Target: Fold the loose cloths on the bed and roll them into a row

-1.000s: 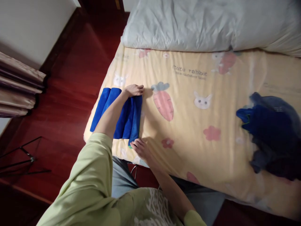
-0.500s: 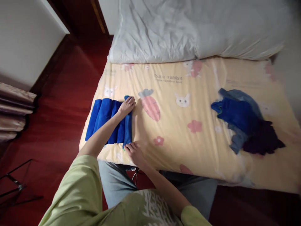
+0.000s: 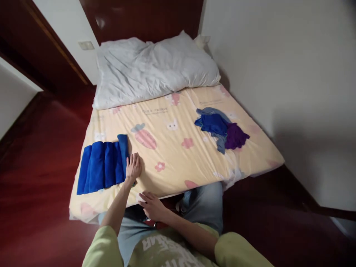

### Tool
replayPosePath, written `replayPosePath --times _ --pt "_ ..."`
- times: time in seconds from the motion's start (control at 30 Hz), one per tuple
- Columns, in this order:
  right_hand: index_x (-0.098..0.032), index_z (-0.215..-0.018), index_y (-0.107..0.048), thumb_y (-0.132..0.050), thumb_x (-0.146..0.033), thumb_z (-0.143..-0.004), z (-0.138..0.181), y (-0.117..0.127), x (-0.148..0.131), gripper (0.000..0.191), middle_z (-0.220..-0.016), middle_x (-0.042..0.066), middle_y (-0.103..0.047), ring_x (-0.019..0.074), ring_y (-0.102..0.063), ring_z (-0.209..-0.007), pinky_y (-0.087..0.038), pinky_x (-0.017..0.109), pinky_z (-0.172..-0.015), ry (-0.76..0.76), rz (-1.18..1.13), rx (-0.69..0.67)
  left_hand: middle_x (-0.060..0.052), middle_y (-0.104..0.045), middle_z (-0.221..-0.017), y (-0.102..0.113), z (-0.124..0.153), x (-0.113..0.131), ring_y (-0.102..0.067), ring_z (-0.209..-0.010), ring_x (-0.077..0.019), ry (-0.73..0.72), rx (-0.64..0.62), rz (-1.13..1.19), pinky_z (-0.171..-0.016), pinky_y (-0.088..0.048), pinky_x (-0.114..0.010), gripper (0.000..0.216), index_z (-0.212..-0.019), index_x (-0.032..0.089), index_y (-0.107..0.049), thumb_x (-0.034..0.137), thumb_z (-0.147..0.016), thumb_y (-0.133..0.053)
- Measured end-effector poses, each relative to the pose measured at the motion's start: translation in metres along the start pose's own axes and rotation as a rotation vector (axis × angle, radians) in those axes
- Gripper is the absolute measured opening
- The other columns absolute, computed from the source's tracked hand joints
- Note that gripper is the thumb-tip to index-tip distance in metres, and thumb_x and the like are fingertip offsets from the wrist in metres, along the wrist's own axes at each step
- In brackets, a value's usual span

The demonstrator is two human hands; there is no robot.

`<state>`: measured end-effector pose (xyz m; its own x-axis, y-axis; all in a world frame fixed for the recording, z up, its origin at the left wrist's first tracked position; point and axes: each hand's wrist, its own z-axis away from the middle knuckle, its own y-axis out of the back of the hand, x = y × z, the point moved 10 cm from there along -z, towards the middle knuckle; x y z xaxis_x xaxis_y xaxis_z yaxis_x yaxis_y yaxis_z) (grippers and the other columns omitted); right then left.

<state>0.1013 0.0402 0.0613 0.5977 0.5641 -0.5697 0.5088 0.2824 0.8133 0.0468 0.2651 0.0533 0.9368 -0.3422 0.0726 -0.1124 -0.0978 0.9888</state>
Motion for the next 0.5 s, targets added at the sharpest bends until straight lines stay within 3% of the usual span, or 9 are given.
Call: replayPosePath --times 0.1,0.23,0.3,0.37,0.5 --pt "-0.018 -0.135 -0.065 -0.061 -0.023 -0.095 0.048 0.001 0.013 0.04 -0.149 0.012 -0.059 0.0247 -0.051 -0.14 -0.042 0.041 -0.119 -0.123 -0.123 0.021 -0.025 -0.048 -0.155 -0.002 0.021 0.052 -0.039 -0.15 -0.0397 -0.044 -0.028 0.05 -0.123 -0.028 -0.061 0.053 -0.142 0.002 -0.057 0.022 -0.096 -0.041" --pt "-0.019 -0.114 -0.075 -0.063 -0.013 -0.088 0.114 0.018 0.044 0.03 -0.117 0.009 -0.075 0.0216 -0.069 -0.114 -0.056 0.035 -0.102 -0.265 -0.259 0.201 -0.024 -0.055 -0.149 0.001 0.086 0.158 -0.047 -0.145 -0.035 -0.111 -0.041 0.232 -0.119 -0.037 -0.058 0.05 -0.14 0.007 -0.058 0.013 -0.092 -0.044" --pt "-0.022 -0.091 -0.076 -0.061 -0.007 -0.083 0.145 0.039 0.064 0.023 -0.095 0.006 -0.077 0.0213 -0.073 -0.094 -0.062 0.032 -0.084 -0.302 -0.286 0.308 -0.02 -0.057 -0.147 0.004 0.132 0.212 -0.051 -0.141 -0.0302 -0.167 -0.079 0.389 -0.118 -0.041 -0.053 0.05 -0.141 0.013 -0.058 0.011 -0.093 -0.042" --pt "-0.024 -0.078 -0.074 -0.059 -0.005 -0.081 0.172 0.066 0.091 0.024 -0.082 0.004 -0.074 0.0207 -0.073 -0.08 -0.061 0.032 -0.072 -0.339 -0.317 0.379 -0.015 -0.061 -0.143 0.003 0.176 0.248 -0.057 -0.134 -0.0263 -0.175 -0.166 0.554 -0.113 -0.048 -0.048 0.049 -0.139 0.02 -0.06 0.011 -0.095 -0.04" --pt "-0.023 -0.09 -0.075 -0.057 -0.015 -0.088 0.207 0.14 0.177 0.02 -0.084 0.004 -0.076 0.0199 -0.072 -0.075 -0.06 0.033 -0.071 -0.52 -0.382 0.532 -0.012 -0.07 -0.122 0.001 0.23 0.278 -0.067 -0.111 -0.025 -0.3 -0.428 0.626 -0.094 -0.057 -0.04 0.041 -0.123 0.022 -0.069 0.011 -0.094 -0.041"
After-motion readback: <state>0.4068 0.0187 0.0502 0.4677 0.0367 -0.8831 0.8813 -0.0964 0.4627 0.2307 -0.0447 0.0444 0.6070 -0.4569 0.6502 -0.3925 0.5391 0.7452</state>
